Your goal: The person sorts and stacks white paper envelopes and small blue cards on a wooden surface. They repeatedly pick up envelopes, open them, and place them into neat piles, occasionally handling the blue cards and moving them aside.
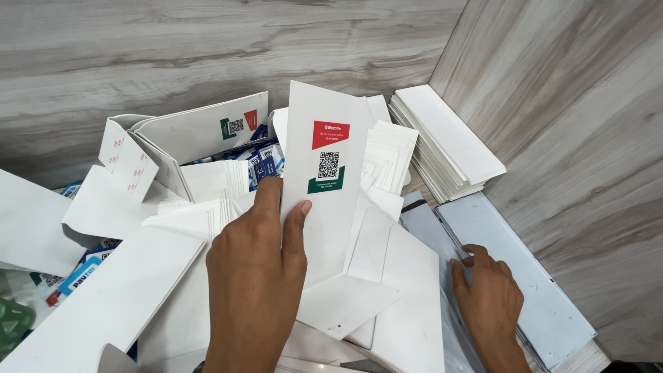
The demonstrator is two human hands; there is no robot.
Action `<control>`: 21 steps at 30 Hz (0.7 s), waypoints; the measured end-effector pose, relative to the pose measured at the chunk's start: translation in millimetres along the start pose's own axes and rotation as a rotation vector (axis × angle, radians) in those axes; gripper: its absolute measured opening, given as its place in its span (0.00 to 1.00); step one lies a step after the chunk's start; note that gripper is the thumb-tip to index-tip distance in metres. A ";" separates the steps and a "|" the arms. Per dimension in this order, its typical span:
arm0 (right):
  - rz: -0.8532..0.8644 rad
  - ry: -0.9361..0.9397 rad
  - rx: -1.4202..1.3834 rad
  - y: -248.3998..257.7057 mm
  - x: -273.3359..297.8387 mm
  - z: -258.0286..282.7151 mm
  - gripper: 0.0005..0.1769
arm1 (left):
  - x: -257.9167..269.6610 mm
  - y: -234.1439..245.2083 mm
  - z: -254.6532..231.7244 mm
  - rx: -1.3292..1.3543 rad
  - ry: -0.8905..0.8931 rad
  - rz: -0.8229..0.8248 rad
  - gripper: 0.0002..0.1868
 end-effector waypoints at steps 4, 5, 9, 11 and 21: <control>0.111 -0.052 -0.135 -4.3 -8.2 -2.4 0.24 | 1.9 0.5 -2.0 0.011 -0.003 0.003 0.10; 0.150 -0.069 -0.153 -7.8 -9.8 -0.7 0.24 | 1.8 0.8 -2.1 0.009 0.003 0.006 0.10; 0.187 -0.061 -0.171 -14.2 -11.4 2.6 0.22 | 1.2 -0.2 -2.8 -0.002 0.037 0.029 0.12; 0.219 -0.088 -0.175 -18.1 -10.7 0.7 0.21 | 1.1 -0.1 -3.6 -0.008 0.031 0.024 0.12; 0.007 0.059 -0.026 -10.8 -11.9 8.5 0.13 | 2.8 0.7 -2.9 0.000 -0.032 -0.015 0.12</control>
Point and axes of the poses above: each hand's wrist, its own x-axis away from the middle knuckle, its own y-axis out of the back of the hand, z = x × y, the point moved 5 cm from there along -x, towards the middle knuckle, and after that the axes turned 13 degrees about x, right-handed, at the moved point
